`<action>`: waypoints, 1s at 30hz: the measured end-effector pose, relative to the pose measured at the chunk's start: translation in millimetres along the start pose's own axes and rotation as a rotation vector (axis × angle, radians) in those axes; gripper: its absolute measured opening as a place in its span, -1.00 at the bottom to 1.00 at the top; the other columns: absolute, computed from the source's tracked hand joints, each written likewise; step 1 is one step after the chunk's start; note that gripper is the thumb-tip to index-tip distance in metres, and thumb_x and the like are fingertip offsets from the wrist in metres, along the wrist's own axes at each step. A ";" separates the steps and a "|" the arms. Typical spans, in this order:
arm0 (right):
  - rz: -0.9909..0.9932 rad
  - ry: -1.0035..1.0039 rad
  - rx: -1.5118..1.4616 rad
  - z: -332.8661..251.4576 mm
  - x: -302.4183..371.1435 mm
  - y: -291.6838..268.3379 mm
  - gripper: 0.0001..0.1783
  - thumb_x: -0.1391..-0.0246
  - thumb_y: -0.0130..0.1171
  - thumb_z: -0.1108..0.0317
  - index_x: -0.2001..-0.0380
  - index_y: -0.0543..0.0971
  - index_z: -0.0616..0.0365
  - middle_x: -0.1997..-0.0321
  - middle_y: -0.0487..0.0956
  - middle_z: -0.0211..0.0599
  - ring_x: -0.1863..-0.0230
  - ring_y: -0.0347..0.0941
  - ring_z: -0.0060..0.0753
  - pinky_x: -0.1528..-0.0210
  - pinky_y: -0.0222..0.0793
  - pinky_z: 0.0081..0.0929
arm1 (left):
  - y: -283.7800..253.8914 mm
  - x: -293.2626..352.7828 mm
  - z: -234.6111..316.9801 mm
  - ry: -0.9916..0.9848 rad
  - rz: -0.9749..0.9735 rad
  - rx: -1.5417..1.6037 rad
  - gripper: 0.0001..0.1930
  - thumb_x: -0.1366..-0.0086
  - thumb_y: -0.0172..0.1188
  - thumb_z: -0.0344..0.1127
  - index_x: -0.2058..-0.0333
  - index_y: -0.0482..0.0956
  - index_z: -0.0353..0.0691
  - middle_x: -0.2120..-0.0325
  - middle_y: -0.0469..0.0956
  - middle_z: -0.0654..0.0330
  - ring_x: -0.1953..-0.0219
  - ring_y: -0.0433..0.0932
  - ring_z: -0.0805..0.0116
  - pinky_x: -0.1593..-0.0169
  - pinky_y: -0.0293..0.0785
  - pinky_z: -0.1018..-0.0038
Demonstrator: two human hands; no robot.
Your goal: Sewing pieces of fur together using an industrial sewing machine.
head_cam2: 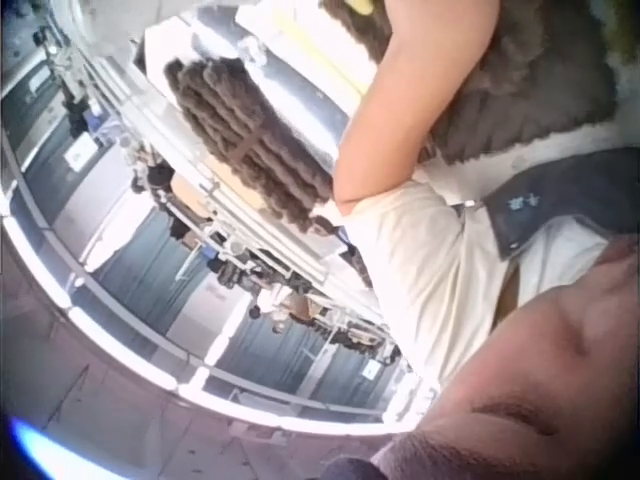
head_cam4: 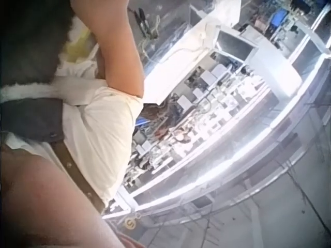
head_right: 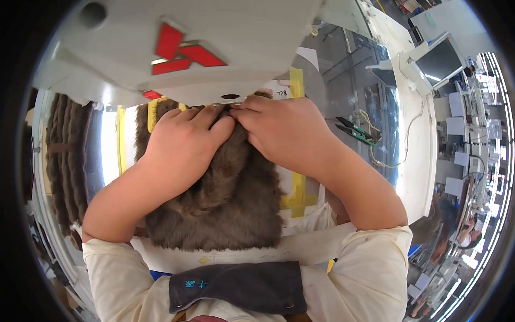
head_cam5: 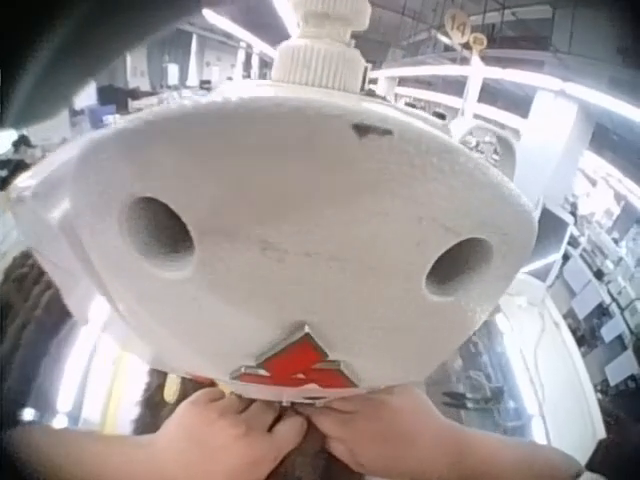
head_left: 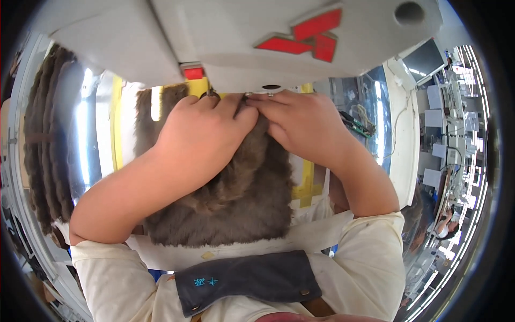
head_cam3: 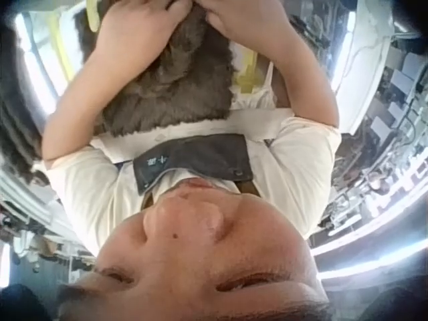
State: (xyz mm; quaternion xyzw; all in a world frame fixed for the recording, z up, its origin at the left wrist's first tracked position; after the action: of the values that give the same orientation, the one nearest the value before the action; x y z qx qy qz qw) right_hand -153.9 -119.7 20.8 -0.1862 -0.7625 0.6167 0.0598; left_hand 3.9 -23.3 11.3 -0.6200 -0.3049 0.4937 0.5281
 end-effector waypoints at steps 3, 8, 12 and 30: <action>0.040 0.002 0.016 0.5 1.3 2.0 -0.74 -0.09 0.21 0.35 0.13 0.69 0.00 0.11 0.69 -0.53 0.18 0.65 -0.35 0.33 0.58 -0.32 | -0.9 -1.6 0.1 0.015 0.040 -0.036 -0.77 -0.05 0.21 -0.33 0.26 0.53 -0.16 0.25 0.59 0.18 0.39 0.59 0.33 0.36 0.44 0.40; 0.057 0.016 -0.044 2.2 -1.5 3.2 -0.81 -0.09 0.14 0.39 0.24 0.69 0.01 0.14 0.68 -0.51 0.21 0.65 -0.32 0.36 0.57 -0.29 | -3.5 -2.8 3.6 0.036 0.010 -0.081 -0.80 -0.05 0.19 -0.35 0.29 0.53 -0.15 0.28 0.58 0.22 0.42 0.57 0.35 0.38 0.42 0.41; 0.080 -0.021 -0.022 2.4 -0.7 2.4 -0.81 -0.10 0.08 0.39 0.30 0.68 0.04 0.20 0.68 -0.46 0.22 0.65 -0.27 0.36 0.56 -0.28 | -1.2 -4.2 3.7 0.038 0.027 -0.075 -0.81 -0.06 0.18 -0.36 0.30 0.54 -0.14 0.32 0.56 0.24 0.44 0.56 0.34 0.40 0.42 0.42; 0.017 0.030 0.029 3.6 -1.7 0.7 -0.90 0.01 0.14 0.42 0.45 0.64 0.08 0.36 0.62 -0.34 0.27 0.64 -0.18 0.37 0.54 -0.20 | -3.2 -9.1 5.8 0.038 0.014 -0.032 -0.82 -0.11 0.17 -0.39 0.26 0.57 -0.20 0.21 0.62 0.19 0.28 0.64 0.28 0.26 0.55 0.38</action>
State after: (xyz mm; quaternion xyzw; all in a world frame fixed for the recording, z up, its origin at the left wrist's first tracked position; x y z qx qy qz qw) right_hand -153.3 -123.5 19.6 -0.2010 -0.7509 0.6254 0.0685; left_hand -4.0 -28.6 17.2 -0.6398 -0.2983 0.4806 0.5203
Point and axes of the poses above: each hand's wrist, its own x-axis away from the middle knuckle, its own y-axis out of the palm, z = x × y, the point moved 3 cm from there along -x, towards the middle knuckle
